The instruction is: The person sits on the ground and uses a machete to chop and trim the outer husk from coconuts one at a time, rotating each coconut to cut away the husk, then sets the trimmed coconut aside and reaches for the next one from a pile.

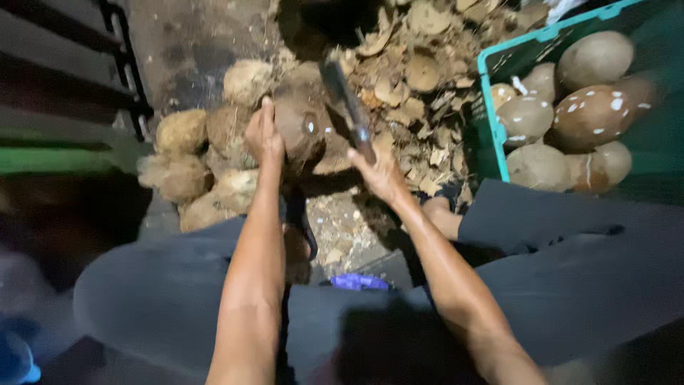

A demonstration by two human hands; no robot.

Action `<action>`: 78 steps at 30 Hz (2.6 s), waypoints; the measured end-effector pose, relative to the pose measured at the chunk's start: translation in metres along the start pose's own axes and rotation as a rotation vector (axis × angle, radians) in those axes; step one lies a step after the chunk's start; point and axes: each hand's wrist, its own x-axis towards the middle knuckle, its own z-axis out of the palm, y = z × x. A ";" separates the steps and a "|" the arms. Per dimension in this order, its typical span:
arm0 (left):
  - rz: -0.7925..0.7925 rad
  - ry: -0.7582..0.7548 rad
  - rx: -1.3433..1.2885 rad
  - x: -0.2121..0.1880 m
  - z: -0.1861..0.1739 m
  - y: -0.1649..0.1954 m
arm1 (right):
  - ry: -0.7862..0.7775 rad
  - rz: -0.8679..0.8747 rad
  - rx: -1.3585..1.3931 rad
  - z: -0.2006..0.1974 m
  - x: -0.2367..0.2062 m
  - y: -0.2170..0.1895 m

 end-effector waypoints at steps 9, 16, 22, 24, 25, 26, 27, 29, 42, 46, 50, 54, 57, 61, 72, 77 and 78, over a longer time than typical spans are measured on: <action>-0.108 0.040 0.088 -0.001 0.014 0.019 | -0.084 0.139 0.053 0.014 -0.013 -0.026; -0.060 0.030 0.083 -0.004 0.019 0.020 | 0.143 -0.264 0.229 0.003 -0.018 -0.035; -0.005 0.093 0.097 -0.009 0.020 0.025 | -0.038 0.066 -0.001 0.010 -0.017 -0.038; 0.111 0.117 0.023 -0.011 0.022 0.023 | -0.028 0.011 0.019 0.005 -0.018 -0.033; 0.071 0.090 0.040 -0.012 0.022 0.023 | 0.013 -0.068 0.114 0.003 -0.018 -0.030; 0.035 0.076 0.053 -0.012 0.022 0.022 | 0.048 -0.160 0.213 0.004 -0.016 -0.028; 0.006 0.062 0.068 -0.011 0.022 0.022 | 0.091 -0.215 0.205 0.005 -0.015 -0.025; -0.005 0.077 0.057 -0.009 0.022 0.023 | 0.191 -0.334 0.187 0.014 -0.009 -0.022; -0.016 0.103 0.098 -0.011 0.026 0.026 | 0.113 -0.050 0.048 0.017 -0.008 -0.026; -0.075 0.106 0.110 -0.015 0.028 0.030 | 0.058 -0.039 -0.139 0.024 -0.007 -0.030; 0.020 0.154 0.166 -0.021 0.032 0.035 | 0.244 -0.587 -0.001 0.022 -0.006 -0.017; -0.149 0.018 0.177 -0.023 0.034 0.033 | 0.044 0.050 -0.231 0.022 0.005 0.001; 0.213 0.182 0.068 -0.024 0.033 0.026 | -0.004 0.174 -0.254 0.023 0.007 0.007; 0.169 0.129 0.116 -0.026 0.024 0.019 | 0.117 -0.016 -0.092 0.018 0.003 0.000; 0.410 0.101 0.015 -0.025 0.024 0.011 | 0.145 -0.142 0.121 -0.009 -0.017 -0.020; 0.348 0.074 0.070 -0.025 0.034 0.014 | 0.091 -0.009 0.106 0.004 -0.020 -0.024; 0.263 0.092 0.079 -0.024 0.036 0.015 | 0.060 -0.032 0.056 0.004 -0.020 -0.026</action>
